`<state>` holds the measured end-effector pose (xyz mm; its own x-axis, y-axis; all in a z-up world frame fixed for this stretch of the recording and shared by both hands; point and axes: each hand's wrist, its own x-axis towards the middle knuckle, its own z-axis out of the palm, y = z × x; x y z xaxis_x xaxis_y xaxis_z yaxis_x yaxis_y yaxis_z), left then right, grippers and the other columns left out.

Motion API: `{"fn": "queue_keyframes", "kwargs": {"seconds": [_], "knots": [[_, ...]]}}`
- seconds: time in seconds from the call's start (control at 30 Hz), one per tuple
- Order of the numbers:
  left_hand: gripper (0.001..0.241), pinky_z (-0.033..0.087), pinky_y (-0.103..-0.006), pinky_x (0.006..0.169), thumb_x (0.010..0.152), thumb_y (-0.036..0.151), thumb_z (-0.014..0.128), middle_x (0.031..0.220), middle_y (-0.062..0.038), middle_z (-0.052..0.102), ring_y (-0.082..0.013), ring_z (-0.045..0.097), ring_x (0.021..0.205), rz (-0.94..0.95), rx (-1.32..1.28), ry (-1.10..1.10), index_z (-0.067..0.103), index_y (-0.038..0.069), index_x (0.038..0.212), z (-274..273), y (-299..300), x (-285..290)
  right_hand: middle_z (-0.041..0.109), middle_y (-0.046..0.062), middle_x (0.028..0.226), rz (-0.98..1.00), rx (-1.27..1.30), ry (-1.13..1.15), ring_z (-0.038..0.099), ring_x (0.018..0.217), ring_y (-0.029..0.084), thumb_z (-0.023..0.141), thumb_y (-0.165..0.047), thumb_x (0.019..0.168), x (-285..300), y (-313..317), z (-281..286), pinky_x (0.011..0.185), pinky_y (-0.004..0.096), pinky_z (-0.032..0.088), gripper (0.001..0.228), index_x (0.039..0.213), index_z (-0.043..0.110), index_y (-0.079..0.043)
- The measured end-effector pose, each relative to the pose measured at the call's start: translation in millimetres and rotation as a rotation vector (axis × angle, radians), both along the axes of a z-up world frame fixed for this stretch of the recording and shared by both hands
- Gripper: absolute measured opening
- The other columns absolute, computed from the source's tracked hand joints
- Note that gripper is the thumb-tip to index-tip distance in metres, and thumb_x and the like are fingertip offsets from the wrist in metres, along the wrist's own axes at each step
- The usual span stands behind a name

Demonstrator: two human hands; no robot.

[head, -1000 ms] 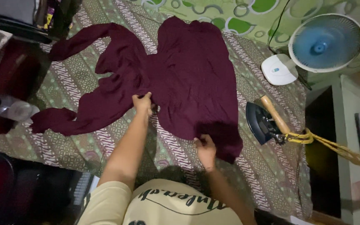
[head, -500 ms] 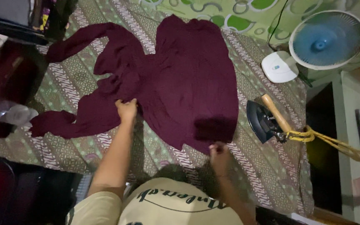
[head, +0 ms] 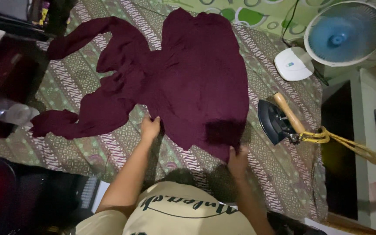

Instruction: The person irons a maroon long-sleeved shirt on a patterned bedsheet. They repeatedly smooth the fabric with their hands, reposition the shirt, and use a black electric iron to press different sections, including the sleeves and body, before folding the garment.

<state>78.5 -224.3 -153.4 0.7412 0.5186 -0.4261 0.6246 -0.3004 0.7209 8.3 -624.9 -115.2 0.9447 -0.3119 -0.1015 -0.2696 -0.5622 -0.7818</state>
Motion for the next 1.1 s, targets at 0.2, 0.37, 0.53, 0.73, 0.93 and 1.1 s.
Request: {"fn": "queue_keyframes", "kwargs": {"seconds": [0.2,0.37,0.53,0.73,0.93,1.1], "knots": [[0.056,0.065,-0.0586,0.069,0.098,0.023,0.068,0.123,-0.034,0.055,-0.0464,0.067,0.104,0.464,-0.525,-0.185,0.042,-0.007,0.138,29,-38,-33,0.075,0.017,0.123,0.237,-0.175,0.473,0.07,0.117,0.035,0.073,-0.05,0.088,-23,-14,60,0.099,0.053,0.053,0.08,0.15,0.038,-0.013],[0.077,0.053,-0.0612,0.101,0.089,0.031,0.078,0.13,-0.026,0.063,-0.0444,0.063,0.122,0.114,-0.237,-0.037,0.031,0.01,0.146,54,-59,-63,0.066,0.033,0.112,0.215,0.061,-0.147,0.068,0.109,0.044,0.078,-0.006,0.087,2,18,57,0.091,0.05,0.056,0.06,0.139,0.055,0.011],[0.08,0.047,-0.0611,0.108,0.086,0.029,0.079,0.134,-0.027,0.063,-0.047,0.06,0.127,0.062,-0.148,-0.055,0.029,0.018,0.148,81,-72,-74,0.07,0.022,0.109,0.418,-0.136,-0.046,0.07,0.107,0.041,0.072,-0.031,0.096,71,105,68,0.092,0.051,0.057,0.049,0.137,0.061,-0.007],[0.088,0.042,-0.0621,0.112,0.078,0.02,0.084,0.154,-0.036,0.034,-0.0562,0.046,0.136,-0.148,0.086,-0.234,0.039,0.018,0.153,101,-90,-96,0.055,0.0,0.06,0.448,-0.584,-0.664,0.065,0.054,0.025,0.08,-0.029,0.072,129,108,-38,0.055,0.034,0.055,0.064,0.132,0.064,-0.016],[0.058,0.03,-0.0609,0.116,0.088,0.034,0.074,0.165,-0.027,0.023,-0.0451,0.029,0.151,-0.785,0.572,-0.126,0.06,0.025,0.144,103,-113,-109,0.077,0.003,0.078,0.217,-0.003,0.179,0.072,0.053,0.02,0.061,-0.02,0.088,122,56,-30,0.054,0.033,0.057,0.043,0.131,0.057,-0.019],[0.06,0.015,-0.0668,0.118,0.089,0.038,0.065,0.161,-0.023,0.039,-0.0443,0.026,0.152,-1.148,0.633,-0.237,0.06,0.015,0.145,45,-129,-119,0.071,0.019,0.114,0.191,-0.311,-0.198,0.066,0.11,0.045,0.067,-0.023,0.086,135,0,40,0.093,0.055,0.053,0.035,0.12,0.073,-0.015]]}}
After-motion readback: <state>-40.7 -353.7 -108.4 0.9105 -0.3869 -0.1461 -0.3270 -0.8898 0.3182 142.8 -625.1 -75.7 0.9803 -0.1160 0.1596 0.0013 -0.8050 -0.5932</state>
